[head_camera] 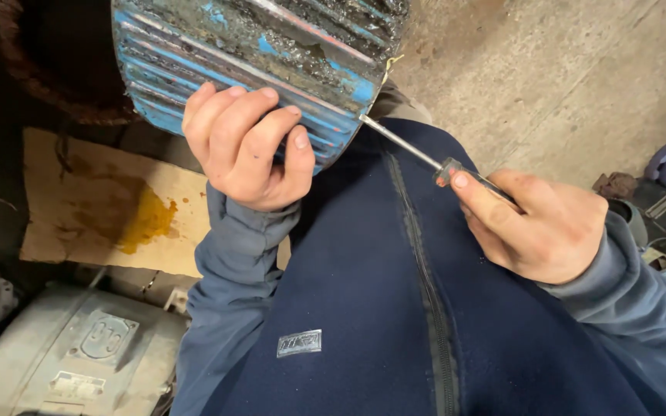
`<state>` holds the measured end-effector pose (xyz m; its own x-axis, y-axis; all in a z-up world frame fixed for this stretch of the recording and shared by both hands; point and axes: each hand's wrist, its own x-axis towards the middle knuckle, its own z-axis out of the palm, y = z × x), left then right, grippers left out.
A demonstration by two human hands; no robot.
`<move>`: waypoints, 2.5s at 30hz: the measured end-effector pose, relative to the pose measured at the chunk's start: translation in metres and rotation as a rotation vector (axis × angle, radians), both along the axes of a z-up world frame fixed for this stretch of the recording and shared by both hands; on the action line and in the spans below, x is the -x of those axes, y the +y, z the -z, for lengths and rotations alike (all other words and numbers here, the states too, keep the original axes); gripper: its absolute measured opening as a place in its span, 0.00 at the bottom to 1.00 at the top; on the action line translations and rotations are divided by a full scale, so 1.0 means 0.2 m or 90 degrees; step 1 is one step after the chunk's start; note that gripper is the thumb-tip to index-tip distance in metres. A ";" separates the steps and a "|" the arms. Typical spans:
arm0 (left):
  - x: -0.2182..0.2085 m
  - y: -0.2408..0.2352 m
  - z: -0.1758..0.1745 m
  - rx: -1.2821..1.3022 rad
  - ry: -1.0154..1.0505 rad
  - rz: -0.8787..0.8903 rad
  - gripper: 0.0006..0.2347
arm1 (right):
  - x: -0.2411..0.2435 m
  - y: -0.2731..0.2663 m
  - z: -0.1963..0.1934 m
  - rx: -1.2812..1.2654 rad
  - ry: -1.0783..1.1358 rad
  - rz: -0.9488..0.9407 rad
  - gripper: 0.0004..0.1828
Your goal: Scraping and cleaning debris from the exterior fins of an electric motor housing using a knife and a screwdriver.
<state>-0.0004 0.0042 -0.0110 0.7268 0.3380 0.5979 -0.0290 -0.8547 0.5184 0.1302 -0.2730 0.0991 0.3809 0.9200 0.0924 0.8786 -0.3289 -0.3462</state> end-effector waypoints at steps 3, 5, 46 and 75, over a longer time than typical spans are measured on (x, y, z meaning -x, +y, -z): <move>0.00 0.00 0.00 0.002 0.005 -0.002 0.06 | 0.01 0.02 -0.02 -0.004 -0.026 -0.003 0.26; -0.01 0.00 -0.01 0.000 0.007 -0.004 0.06 | 0.01 0.02 -0.02 -0.002 -0.035 0.001 0.26; 0.02 -0.06 0.01 -0.022 0.033 0.017 0.12 | -0.16 0.24 -0.19 0.092 -0.179 -0.209 0.24; 0.00 0.02 -0.04 -0.071 -0.030 0.157 0.09 | -0.23 0.39 -0.13 0.037 -0.167 -0.241 0.19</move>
<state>0.0003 0.0076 -0.0031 0.7497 0.0836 0.6565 -0.2657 -0.8705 0.4143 0.1766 -0.1958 0.1251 -0.0118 0.9963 0.0848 0.9960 0.0193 -0.0871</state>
